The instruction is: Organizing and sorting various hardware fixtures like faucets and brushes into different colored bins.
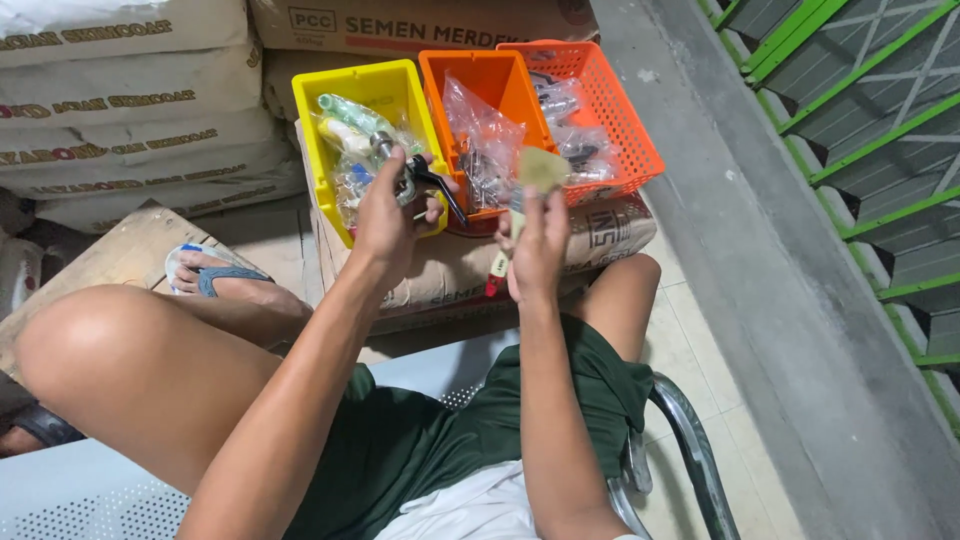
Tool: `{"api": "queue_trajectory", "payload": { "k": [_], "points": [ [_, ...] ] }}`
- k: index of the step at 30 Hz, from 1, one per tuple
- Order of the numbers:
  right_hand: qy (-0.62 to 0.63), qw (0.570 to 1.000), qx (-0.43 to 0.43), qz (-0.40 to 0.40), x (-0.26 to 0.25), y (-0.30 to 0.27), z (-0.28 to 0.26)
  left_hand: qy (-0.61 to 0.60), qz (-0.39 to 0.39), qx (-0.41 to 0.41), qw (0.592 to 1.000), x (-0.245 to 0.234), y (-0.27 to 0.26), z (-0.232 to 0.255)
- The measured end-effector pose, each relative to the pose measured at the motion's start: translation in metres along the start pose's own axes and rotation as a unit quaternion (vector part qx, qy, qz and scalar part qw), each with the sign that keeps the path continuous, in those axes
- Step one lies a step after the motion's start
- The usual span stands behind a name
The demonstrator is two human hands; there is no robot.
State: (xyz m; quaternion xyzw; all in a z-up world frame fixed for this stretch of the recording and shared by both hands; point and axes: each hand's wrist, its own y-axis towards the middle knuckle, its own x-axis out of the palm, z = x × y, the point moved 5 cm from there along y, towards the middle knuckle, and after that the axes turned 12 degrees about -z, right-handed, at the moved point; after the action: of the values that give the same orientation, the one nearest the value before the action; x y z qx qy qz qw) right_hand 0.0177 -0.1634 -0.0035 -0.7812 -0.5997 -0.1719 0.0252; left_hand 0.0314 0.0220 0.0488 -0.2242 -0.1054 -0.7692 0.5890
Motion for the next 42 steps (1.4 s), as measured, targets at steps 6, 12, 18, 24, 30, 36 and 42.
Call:
{"api": "queue_trajectory", "payload": {
  "k": [6, 12, 18, 24, 30, 36, 42],
  "points": [
    [0.034, 0.979, 0.044, -0.195, 0.026, -0.007, -0.011, -0.017, 0.065, -0.012, 0.998, -0.037, 0.024, -0.035],
    [0.067, 0.972, 0.014, -0.227, 0.015, 0.000, -0.015, -0.010, 0.078, -0.012, 0.997, -0.030, 0.018, -0.023],
    [0.361, 0.904, 0.051, -0.224, 0.015, 0.000, -0.023, -0.006, 0.078, -0.015, 0.997, -0.027, 0.018, -0.020],
    [0.388, 0.886, -0.022, -0.252, 0.011, 0.001, -0.010, 0.037, 0.057, -0.026, 0.997, -0.025, 0.020, -0.021],
    [0.243, 0.960, -0.018, -0.136, 0.030, -0.010, -0.023, 0.079, 0.021, -0.040, 0.996, -0.002, 0.002, -0.010],
    [-0.032, 0.995, -0.088, -0.032, 0.025, -0.014, -0.018, 0.105, 0.017, -0.076, 0.991, 0.029, -0.026, 0.012],
    [-0.111, 0.983, -0.109, -0.101, 0.046, -0.027, -0.061, 0.032, 0.014, -0.067, 0.997, 0.002, -0.001, -0.015]
  ]
}}
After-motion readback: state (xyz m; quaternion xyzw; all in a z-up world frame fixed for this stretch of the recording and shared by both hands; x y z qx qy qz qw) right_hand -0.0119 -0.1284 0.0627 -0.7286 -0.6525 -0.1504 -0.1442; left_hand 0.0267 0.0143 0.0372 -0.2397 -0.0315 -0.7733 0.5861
